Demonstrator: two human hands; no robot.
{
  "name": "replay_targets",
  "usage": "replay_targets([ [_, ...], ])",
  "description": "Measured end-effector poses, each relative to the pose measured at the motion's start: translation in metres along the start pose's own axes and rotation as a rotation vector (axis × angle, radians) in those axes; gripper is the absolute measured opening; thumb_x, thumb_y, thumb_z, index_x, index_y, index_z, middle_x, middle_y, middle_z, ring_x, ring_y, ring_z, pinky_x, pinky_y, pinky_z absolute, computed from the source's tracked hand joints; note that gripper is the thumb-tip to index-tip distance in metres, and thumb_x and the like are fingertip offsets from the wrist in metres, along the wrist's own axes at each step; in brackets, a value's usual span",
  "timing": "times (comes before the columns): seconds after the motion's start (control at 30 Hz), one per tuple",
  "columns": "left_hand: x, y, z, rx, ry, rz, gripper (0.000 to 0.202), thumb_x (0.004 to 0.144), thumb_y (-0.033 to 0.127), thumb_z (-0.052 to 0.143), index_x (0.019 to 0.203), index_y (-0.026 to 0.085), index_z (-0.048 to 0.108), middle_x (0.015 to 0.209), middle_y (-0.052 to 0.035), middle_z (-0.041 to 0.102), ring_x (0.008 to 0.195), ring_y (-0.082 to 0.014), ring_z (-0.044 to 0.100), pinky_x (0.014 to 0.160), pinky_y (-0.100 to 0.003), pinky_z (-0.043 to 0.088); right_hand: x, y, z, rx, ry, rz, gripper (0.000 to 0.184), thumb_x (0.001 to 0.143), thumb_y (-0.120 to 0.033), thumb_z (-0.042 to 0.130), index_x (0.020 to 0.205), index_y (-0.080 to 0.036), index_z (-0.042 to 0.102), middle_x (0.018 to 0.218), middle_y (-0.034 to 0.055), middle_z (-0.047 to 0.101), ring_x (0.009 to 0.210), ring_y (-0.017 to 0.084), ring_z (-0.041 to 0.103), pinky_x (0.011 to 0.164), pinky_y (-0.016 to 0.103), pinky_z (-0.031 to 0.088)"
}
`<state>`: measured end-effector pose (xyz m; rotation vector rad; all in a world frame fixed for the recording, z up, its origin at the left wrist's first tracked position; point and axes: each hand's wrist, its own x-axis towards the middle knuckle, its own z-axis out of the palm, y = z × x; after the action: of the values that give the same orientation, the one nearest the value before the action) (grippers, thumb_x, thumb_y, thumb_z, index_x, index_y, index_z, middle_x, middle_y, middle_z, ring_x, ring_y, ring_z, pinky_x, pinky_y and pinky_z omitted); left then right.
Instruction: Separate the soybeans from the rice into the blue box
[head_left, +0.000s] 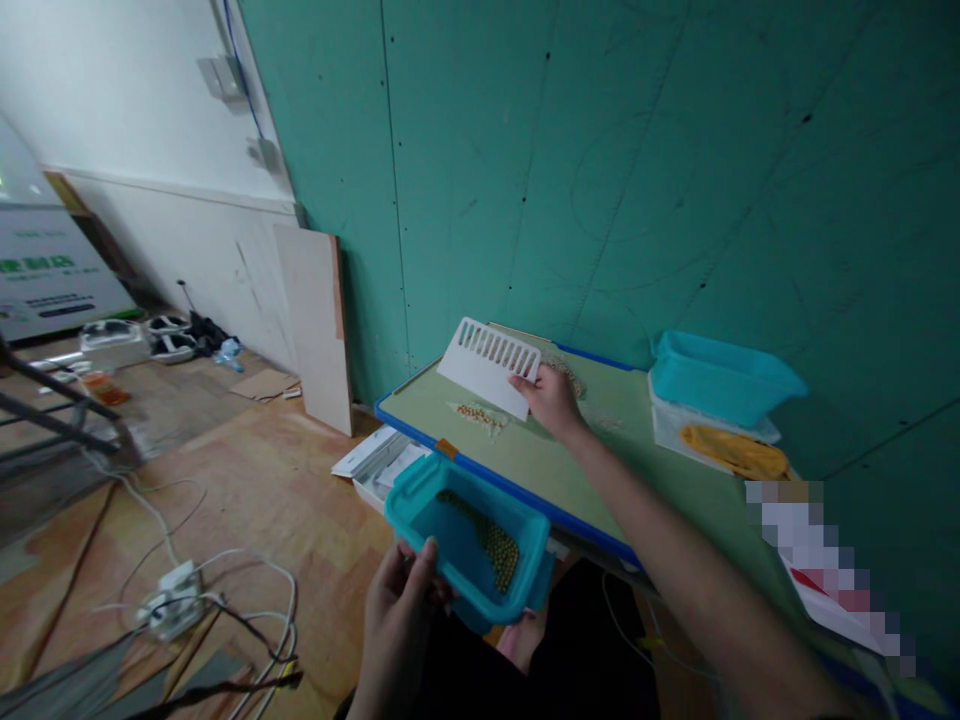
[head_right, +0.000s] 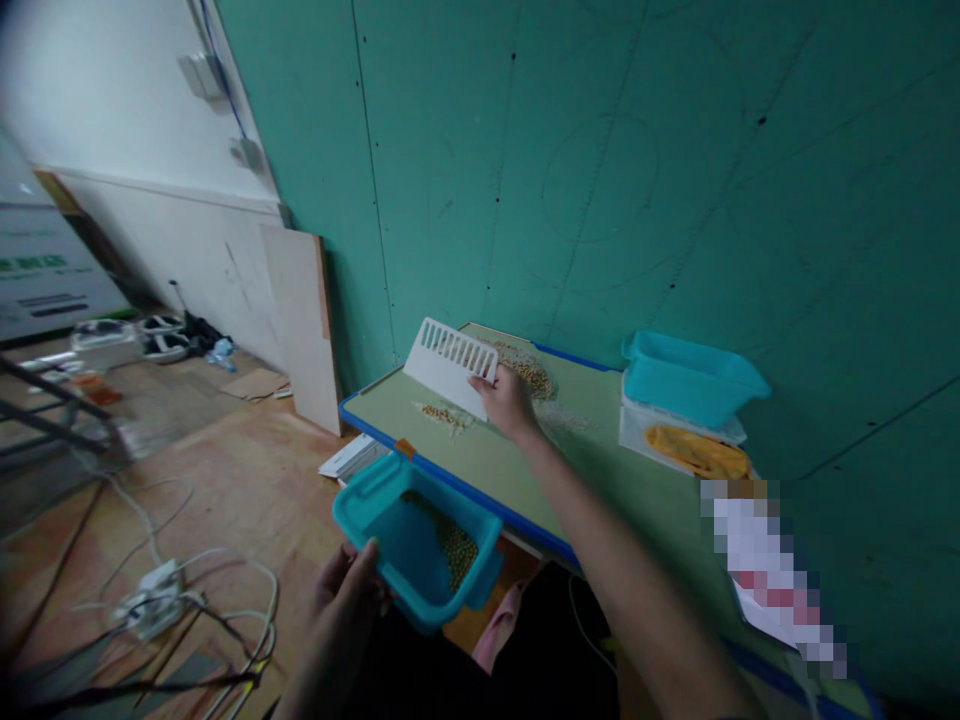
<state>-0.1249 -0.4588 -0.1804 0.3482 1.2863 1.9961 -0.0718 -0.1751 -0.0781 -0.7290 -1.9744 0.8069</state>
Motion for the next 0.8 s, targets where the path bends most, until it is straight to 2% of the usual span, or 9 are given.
replay_targets([
  [0.1,0.004,0.010,-0.006,0.017,0.022,0.014,0.031,0.074,0.042,0.075,0.066,0.018,0.056,0.050,0.0024,0.059,0.046,-0.0116,0.053,0.046,-0.020,0.041,0.003,0.005,0.018,-0.008,0.021,0.022,0.020,0.076,-0.034,0.067,0.085,-0.016,0.068,0.083,0.0089,0.074,0.072,0.020,0.068,0.061,0.027,0.051],
  [0.2,0.008,0.019,-0.009,0.023,0.037,0.025,0.031,0.073,0.042,0.075,0.066,0.018,0.057,0.051,0.0028,0.058,0.046,-0.0113,0.052,0.046,-0.021,0.041,-0.006,0.004,0.027,-0.017,0.006,0.027,0.022,0.077,-0.036,0.066,0.083,-0.016,0.068,0.080,0.0089,0.074,0.071,0.021,0.068,0.059,0.026,0.050],
  [0.33,0.013,0.024,-0.017,0.053,0.031,0.064,0.031,0.075,0.042,0.074,0.065,0.018,0.057,0.050,0.0026,0.058,0.045,-0.0105,0.051,0.046,-0.020,0.039,-0.013,0.000,0.028,-0.052,-0.018,0.021,0.021,0.078,-0.035,0.065,0.086,-0.016,0.068,0.083,0.0091,0.074,0.073,0.022,0.069,0.060,0.027,0.050],
  [0.53,0.020,0.020,-0.031,0.072,-0.025,0.083,0.027,0.081,0.039,0.069,0.068,0.018,0.058,0.054,0.0031,0.058,0.048,-0.0115,0.053,0.049,-0.022,0.041,-0.011,-0.003,0.025,-0.142,-0.023,0.036,0.016,0.077,-0.030,0.067,0.083,-0.016,0.069,0.086,0.0088,0.075,0.074,0.020,0.069,0.062,0.025,0.049],
  [0.8,0.024,0.018,-0.035,0.073,-0.024,0.073,0.028,0.081,0.040,0.069,0.067,0.019,0.057,0.052,0.0030,0.058,0.047,-0.0114,0.052,0.048,-0.023,0.040,-0.013,-0.008,0.025,-0.148,-0.047,0.008,0.015,0.077,-0.030,0.067,0.081,-0.015,0.068,0.080,0.0086,0.075,0.068,0.019,0.068,0.058,0.024,0.048],
])
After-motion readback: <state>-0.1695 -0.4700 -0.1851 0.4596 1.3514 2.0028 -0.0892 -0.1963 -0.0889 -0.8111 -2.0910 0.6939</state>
